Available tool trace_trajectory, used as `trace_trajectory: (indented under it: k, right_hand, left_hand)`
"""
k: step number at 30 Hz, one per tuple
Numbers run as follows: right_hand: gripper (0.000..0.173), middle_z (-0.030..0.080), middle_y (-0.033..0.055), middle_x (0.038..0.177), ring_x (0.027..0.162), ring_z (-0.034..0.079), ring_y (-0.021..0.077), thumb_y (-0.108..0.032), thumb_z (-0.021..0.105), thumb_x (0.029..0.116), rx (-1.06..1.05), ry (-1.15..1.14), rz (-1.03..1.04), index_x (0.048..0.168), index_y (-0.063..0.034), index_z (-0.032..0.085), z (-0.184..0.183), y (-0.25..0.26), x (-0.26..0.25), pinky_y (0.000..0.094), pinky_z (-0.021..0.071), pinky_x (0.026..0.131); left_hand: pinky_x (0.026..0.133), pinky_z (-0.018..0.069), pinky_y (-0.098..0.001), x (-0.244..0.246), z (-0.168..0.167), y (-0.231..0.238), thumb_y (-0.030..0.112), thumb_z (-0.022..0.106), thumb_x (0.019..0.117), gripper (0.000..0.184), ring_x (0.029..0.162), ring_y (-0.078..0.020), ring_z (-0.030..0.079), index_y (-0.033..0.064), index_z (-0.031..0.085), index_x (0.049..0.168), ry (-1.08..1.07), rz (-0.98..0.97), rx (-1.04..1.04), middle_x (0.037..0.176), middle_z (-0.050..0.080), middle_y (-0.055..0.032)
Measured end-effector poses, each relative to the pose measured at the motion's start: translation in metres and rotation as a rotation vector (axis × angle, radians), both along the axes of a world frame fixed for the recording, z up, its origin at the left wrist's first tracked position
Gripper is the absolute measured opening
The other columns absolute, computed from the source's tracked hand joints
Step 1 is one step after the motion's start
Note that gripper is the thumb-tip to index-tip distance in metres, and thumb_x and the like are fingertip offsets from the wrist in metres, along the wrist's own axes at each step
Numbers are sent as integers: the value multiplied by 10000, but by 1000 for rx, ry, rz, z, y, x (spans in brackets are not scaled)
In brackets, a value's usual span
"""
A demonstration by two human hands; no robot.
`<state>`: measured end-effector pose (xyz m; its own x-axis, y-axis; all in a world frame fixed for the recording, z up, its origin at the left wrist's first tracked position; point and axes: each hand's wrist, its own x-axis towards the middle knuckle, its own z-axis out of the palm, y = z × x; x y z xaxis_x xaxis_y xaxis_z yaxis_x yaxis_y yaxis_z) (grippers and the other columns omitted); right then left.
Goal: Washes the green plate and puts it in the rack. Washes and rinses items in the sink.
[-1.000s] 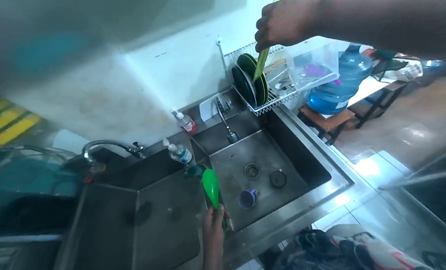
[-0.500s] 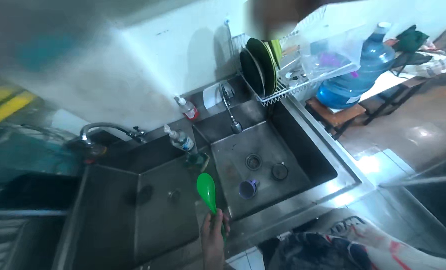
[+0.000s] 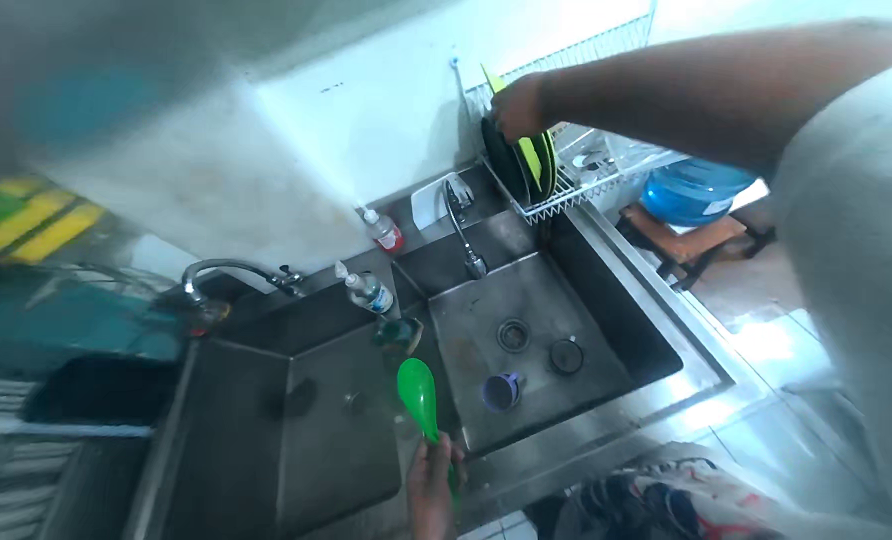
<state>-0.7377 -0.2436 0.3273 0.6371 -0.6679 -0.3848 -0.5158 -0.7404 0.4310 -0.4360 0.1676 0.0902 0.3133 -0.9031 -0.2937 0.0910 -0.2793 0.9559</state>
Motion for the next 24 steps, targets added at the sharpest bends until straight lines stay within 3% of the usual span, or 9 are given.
trace_trajectory:
  k: [2, 5, 9, 12, 14, 19, 22, 24]
  right_hand:
    - [203, 639, 255, 1279, 1343, 498, 464, 34, 568, 987, -6, -44, -9, 1122, 71, 715, -18, -8, -7, 600, 391, 1122]
    - [211, 678, 230, 1221, 1339, 518, 421, 97, 554, 970, -42, -89, 76, 1093, 77, 724, -40, -17, -19, 525, 266, 1232]
    - [216, 662, 247, 1274, 1368, 495, 436, 95, 579, 958, -104, -322, 92, 1113, 76, 728, -67, -22, -30, 550, 206, 1259]
    - [309, 455, 256, 1551, 1508, 326, 443, 91, 563, 966, -130, -453, -36, 1247, 51, 685, -78, -4, -35, 574, 170, 1273]
    - [398, 350, 223, 1638, 1545, 266, 424, 83, 563, 972, -160, -540, -107, 1359, 17, 627, -93, 10, -42, 589, 143, 1277]
    - [674, 294, 244, 1663, 1568, 203, 430, 90, 597, 942, -186, -655, -180, 1572, -77, 425, -117, 27, -36, 621, 59, 1276]
    - [740, 276, 270, 1660, 1570, 185, 439, 53, 683, 898, -140, -730, -209, 1576, -75, 416, -117, 39, -28, 631, 40, 1273]
    - [675, 356, 248, 1627, 1547, 265, 420, 48, 673, 911, -78, -920, -255, 1542, -70, 462, -114, 67, -27, 615, 112, 1272]
  left_hand:
    - [521, 531, -186, -7, 5, -4, 37, 453, 1058, 149, 550, -51, 611, -15, 586, 1014, -21, -37, 6, 722, 672, -15]
    - [524, 537, -192, -16, 11, -9, 47, 469, 1059, 131, 563, -50, 620, -14, 583, 1033, -45, -76, 39, 740, 677, -18]
    - [523, 527, -191, -30, 10, -14, 49, 456, 1063, 152, 564, -53, 613, -28, 586, 1055, -64, -153, 54, 751, 674, -26]
    - [523, 532, -194, -45, 13, -24, 66, 456, 1061, 162, 559, -57, 614, -30, 587, 1057, -97, -223, 72, 746, 668, -29]
    - [517, 524, -197, -60, 14, -36, 77, 461, 1057, 165, 555, -61, 607, -22, 588, 1024, -112, -261, 68, 738, 666, -33]
    - [521, 531, -218, -95, 18, -69, 98, 480, 1055, 187, 569, -84, 612, -40, 606, 1038, -133, -369, 29, 750, 662, -53]
    - [524, 525, -202, -118, 24, -83, 88, 478, 1062, 179, 571, -69, 614, -41, 598, 1029, -141, -402, 27, 741, 664, -40]
    - [550, 548, -226, -134, 27, -92, 99, 478, 1065, 194, 593, -85, 626, -51, 601, 1054, -150, -407, 29, 756, 655, -45]
